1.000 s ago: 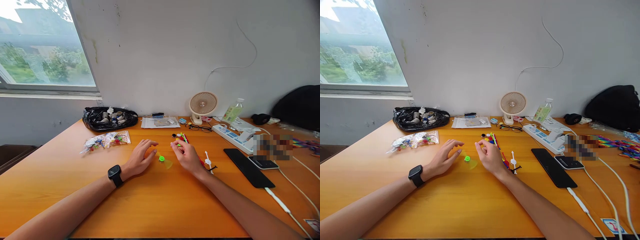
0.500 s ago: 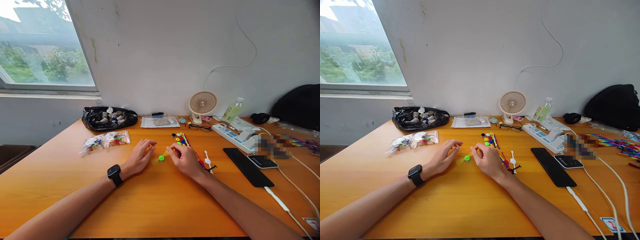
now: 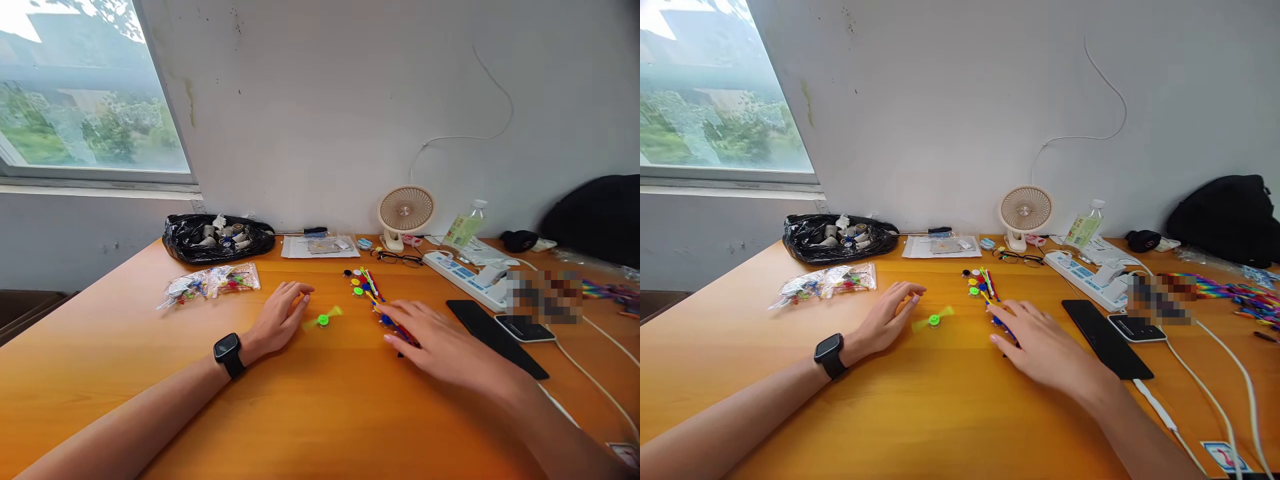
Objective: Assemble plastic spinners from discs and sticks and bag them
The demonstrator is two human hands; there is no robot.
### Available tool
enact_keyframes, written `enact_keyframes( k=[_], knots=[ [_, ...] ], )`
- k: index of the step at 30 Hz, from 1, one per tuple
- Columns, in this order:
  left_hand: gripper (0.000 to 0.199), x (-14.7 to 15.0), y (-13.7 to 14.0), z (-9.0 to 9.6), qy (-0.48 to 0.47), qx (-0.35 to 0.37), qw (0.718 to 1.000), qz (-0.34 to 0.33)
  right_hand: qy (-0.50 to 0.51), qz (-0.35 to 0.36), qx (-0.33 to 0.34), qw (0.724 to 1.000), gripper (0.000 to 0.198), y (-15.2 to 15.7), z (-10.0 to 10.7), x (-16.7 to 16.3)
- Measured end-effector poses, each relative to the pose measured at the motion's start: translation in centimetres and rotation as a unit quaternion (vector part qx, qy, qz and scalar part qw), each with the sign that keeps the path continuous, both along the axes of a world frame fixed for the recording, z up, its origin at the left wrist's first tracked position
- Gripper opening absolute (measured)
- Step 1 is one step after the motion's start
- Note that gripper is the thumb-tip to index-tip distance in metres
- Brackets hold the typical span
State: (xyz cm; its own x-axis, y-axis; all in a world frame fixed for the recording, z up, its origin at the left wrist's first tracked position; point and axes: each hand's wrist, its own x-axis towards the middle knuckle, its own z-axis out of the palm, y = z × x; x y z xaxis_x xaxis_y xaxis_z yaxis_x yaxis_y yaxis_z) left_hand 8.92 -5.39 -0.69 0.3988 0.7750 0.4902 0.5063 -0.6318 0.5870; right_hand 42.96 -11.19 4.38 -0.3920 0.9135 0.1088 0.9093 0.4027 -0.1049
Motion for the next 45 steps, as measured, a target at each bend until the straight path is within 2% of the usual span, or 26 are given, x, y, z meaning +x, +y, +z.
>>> enact_keyframes(
  k=[2, 6, 11, 15, 22, 31, 39, 45],
  knots=[
    [0.025, 0.0, 0.0, 0.0, 0.003, 0.001, 1.000, 0.002, 0.002, 0.005, -0.012, 1.000, 0.054, -1.4, -1.7, 1.1],
    [0.025, 0.0, 0.1, 0.0, 0.003, 0.004, 1.000, 0.004, 0.037, -0.018, 0.012, 0.999, 0.053, -3.8, -4.4, 2.3],
    [0.024, 0.1, 0.1, 0.0, 0.003, 0.003, 1.000, 0.004, 0.058, -0.011, 0.062, 0.996, 0.049, -6.2, -5.9, 3.0],
    [0.023, 0.1, 0.0, 0.0, 0.001, 0.007, 1.000, 0.002, 0.084, -0.020, 0.073, 0.994, 0.042, -7.3, -6.5, 4.0],
    [0.021, 0.1, 0.1, -0.1, 0.002, 0.008, 1.000, 0.000, 0.100, -0.071, 0.106, 0.987, 0.060, -7.0, -7.0, 5.7],
    [0.022, 0.0, 0.2, -0.3, 0.001, -0.007, 1.000, -0.008, 0.075, 0.003, 0.012, 0.997, 0.064, -5.2, -6.2, 5.1],
    [0.023, 0.1, 0.1, -0.2, 0.001, -0.008, 1.000, -0.019, 0.132, 0.024, 0.039, 0.990, 0.051, -6.0, -7.5, 4.8],
    [0.028, 0.2, 0.1, -0.3, -0.002, -0.026, 0.999, -0.022, 0.165, 0.040, 0.054, 0.984, 0.051, -7.6, -8.0, 3.6]
  ],
)
